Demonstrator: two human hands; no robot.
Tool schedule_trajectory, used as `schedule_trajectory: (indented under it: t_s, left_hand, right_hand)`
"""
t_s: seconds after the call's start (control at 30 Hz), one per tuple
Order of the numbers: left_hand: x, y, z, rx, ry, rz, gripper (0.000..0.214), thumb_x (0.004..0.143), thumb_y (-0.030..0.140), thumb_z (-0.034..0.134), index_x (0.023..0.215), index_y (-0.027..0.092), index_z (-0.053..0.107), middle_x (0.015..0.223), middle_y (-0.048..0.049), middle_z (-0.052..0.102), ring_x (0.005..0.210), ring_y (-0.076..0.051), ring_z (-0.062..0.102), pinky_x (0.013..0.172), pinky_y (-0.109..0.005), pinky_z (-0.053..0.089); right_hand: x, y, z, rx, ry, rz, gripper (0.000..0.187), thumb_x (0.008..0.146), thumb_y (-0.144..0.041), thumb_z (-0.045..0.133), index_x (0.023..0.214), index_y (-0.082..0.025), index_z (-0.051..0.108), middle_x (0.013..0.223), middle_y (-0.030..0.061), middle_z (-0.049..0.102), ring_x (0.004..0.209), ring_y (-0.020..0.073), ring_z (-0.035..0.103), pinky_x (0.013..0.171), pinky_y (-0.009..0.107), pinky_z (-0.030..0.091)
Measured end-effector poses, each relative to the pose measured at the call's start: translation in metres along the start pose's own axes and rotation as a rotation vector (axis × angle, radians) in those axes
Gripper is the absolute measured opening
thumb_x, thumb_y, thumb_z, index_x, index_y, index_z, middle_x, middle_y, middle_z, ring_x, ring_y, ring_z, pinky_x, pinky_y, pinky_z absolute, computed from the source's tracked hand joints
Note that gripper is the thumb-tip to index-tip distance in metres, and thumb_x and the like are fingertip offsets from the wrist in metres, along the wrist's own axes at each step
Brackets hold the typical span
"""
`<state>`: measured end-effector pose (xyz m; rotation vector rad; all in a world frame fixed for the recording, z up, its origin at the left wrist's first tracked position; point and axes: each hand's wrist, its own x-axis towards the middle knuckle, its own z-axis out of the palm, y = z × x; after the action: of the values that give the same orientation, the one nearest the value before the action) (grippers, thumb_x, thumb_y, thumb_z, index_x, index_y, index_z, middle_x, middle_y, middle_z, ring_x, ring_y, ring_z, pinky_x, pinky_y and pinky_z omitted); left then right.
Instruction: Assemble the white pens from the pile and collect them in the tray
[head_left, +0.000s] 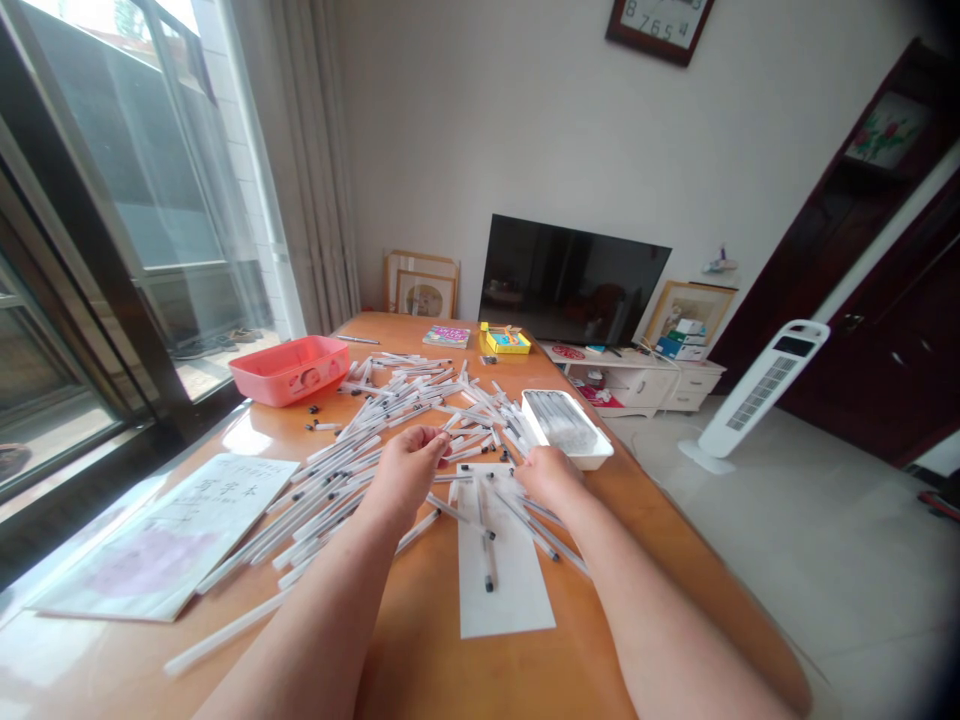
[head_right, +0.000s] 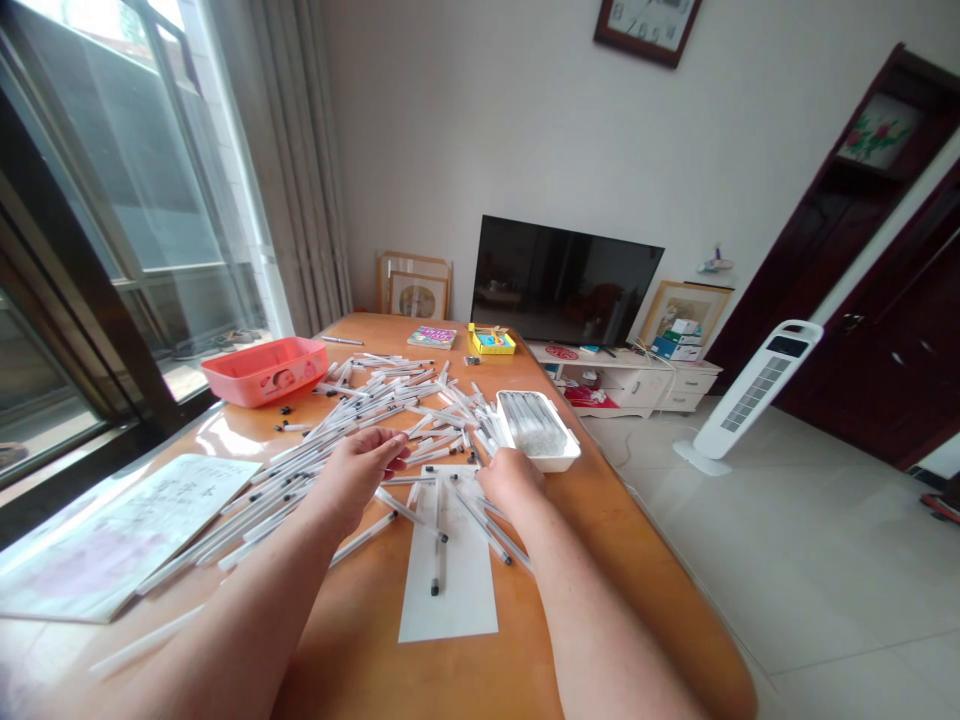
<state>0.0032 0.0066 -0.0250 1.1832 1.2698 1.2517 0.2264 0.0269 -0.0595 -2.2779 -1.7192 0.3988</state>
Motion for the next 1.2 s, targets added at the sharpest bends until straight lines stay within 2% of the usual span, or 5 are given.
schedule_trajectory:
  t_s: [0.43,0.67,0.87,1.03,1.2]
  left_hand:
    - [-0.003,-0.005,0.009,0.009,-0.089,-0.003,0.03,0.076,0.045,0.069,0.078,0.016,0.063,0.072,-0.0046,0.067,0.063,-0.014,0.057,0.066,-0.029,0.046]
    - [-0.008,-0.01,0.019,0.068,-0.196,-0.069,0.034,0.079,0.047,0.066,0.088,0.015,0.067,0.081,-0.0075,0.07,0.068,-0.016,0.061,0.06,-0.028,0.041]
    - [-0.015,-0.005,0.023,-0.051,-0.261,-0.084,0.036,0.077,0.051,0.069,0.077,0.016,0.062,0.078,-0.0051,0.069,0.068,-0.014,0.061,0.061,-0.026,0.039]
    - [-0.012,-0.004,0.02,-0.059,-0.247,-0.034,0.034,0.082,0.049,0.066,0.078,0.016,0.063,0.076,-0.0044,0.068,0.065,-0.013,0.057,0.061,-0.025,0.039]
    - [-0.006,-0.007,0.017,0.011,-0.222,0.127,0.031,0.085,0.047,0.064,0.08,0.017,0.066,0.072,-0.0021,0.064,0.063,-0.012,0.05,0.062,-0.025,0.038]
  right_hand:
    - [-0.008,0.011,0.004,0.456,0.017,-0.179,0.011,0.07,-0.028,0.062,0.065,-0.018,0.065,0.053,-0.0008,0.057,0.054,0.0149,0.052,0.05,0.024,0.032]
    - [-0.032,-0.009,0.001,0.683,-0.03,-0.381,0.011,0.075,-0.03,0.06,0.074,-0.019,0.061,0.058,-0.0049,0.052,0.055,0.0113,0.043,0.051,0.022,0.033]
    - [-0.049,-0.023,-0.001,0.685,-0.067,-0.48,0.014,0.08,-0.031,0.059,0.074,-0.019,0.059,0.059,-0.005,0.049,0.057,0.011,0.041,0.052,0.023,0.032]
    - [-0.046,-0.019,-0.002,0.75,-0.11,-0.5,0.017,0.084,-0.035,0.059,0.077,-0.019,0.061,0.061,-0.0049,0.049,0.057,0.011,0.041,0.051,0.023,0.032]
    - [-0.04,-0.01,-0.013,0.913,-0.003,-0.427,0.023,0.087,-0.04,0.06,0.089,-0.018,0.066,0.065,-0.003,0.054,0.058,0.0118,0.046,0.054,0.024,0.038]
